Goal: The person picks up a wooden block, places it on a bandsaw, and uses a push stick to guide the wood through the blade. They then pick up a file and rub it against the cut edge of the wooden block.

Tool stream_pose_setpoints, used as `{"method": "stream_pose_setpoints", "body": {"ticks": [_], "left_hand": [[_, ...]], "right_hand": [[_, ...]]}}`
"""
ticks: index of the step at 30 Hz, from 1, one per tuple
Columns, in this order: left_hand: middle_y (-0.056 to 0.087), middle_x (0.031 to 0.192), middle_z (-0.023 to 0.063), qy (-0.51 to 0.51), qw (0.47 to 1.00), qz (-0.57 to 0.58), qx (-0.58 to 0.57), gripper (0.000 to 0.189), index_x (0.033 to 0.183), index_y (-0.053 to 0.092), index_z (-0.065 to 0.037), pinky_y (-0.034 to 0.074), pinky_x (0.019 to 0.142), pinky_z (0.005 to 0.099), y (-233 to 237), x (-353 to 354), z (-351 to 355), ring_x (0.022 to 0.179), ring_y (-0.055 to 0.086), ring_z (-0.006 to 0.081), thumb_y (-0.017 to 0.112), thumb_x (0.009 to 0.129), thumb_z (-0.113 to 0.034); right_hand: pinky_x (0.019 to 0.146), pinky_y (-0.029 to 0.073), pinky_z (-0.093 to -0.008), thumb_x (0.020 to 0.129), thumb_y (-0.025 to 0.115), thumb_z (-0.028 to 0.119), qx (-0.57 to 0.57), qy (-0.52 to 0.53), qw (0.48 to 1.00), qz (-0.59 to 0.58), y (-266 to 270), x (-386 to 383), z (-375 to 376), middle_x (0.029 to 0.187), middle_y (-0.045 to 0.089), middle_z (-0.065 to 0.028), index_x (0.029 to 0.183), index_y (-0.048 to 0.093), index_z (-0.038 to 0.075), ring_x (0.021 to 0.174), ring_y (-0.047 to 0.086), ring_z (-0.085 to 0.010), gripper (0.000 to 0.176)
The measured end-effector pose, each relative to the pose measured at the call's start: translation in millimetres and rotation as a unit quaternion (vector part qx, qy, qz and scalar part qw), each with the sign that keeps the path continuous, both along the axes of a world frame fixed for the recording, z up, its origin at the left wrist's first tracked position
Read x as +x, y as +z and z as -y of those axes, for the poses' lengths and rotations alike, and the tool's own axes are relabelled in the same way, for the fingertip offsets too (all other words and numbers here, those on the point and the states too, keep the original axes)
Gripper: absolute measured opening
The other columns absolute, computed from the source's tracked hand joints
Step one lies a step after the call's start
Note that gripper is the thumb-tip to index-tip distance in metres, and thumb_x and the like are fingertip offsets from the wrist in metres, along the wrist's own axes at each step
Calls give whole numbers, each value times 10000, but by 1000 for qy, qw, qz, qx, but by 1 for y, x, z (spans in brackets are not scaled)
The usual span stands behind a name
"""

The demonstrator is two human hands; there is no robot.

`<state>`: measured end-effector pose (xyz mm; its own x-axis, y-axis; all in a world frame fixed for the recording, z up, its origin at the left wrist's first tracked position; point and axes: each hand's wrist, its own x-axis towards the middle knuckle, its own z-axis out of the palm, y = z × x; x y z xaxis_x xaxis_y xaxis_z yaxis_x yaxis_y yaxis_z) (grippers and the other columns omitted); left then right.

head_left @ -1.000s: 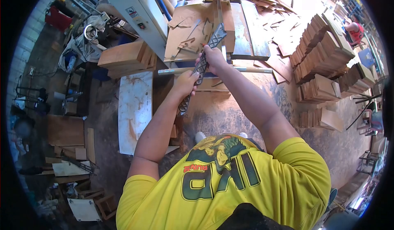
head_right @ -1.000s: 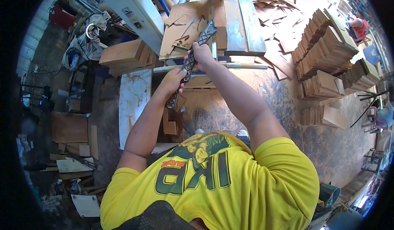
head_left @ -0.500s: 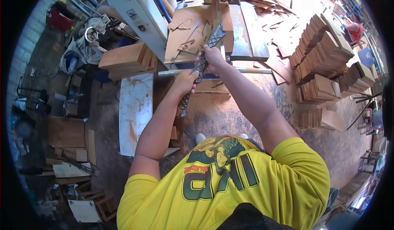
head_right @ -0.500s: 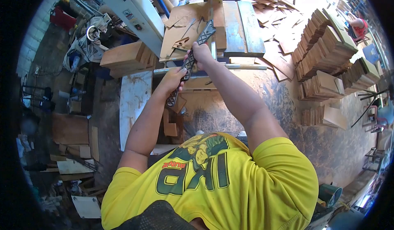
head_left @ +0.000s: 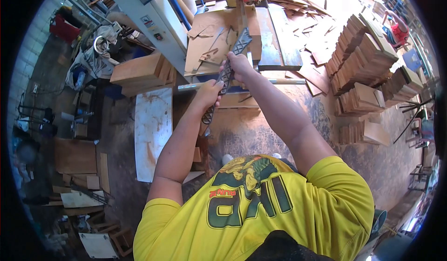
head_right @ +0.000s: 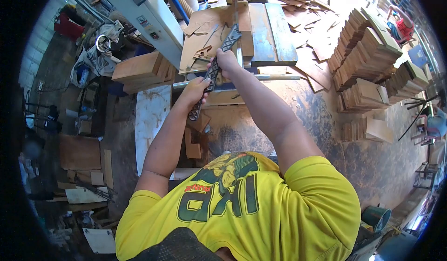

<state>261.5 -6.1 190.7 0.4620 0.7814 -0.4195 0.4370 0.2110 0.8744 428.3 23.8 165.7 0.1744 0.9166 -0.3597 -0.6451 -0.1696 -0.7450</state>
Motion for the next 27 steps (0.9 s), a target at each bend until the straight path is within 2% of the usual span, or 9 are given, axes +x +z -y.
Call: {"method": "stream_pose_setpoints", "body": {"ticks": [10, 20, 27], "left_hand": [[479, 702, -26, -2, 1000, 8, -16, 222, 915, 529, -66, 410, 427, 214, 3, 4, -4, 543, 456, 53, 499, 999, -269], [528, 683, 7, -26, 999, 18, -24, 267, 900, 533, -43, 435, 454, 230, -1, 2, -15, 533, 490, 76, 497, 994, -290], [519, 669, 9, -16, 999, 45, -25, 274, 897, 534, -37, 435, 455, 234, -10, 7, -15, 520, 488, 80, 489, 998, -288]], "right_hand": [[611, 566, -412, 1002, 452, 194, -7, -10, 1000, 16, 5, 1, -1, 802, 559, -112, 1001, 486, -26, 626, 601, -242, 223], [556, 542, -381, 985, 463, 173, 7, -54, 998, 12, -3, -2, -10, 784, 556, -116, 948, 459, -35, 593, 584, -215, 211], [524, 524, -373, 981, 465, 168, 1, -40, 998, 40, -4, 3, -14, 733, 547, -99, 916, 461, -26, 566, 572, -213, 204]]}}
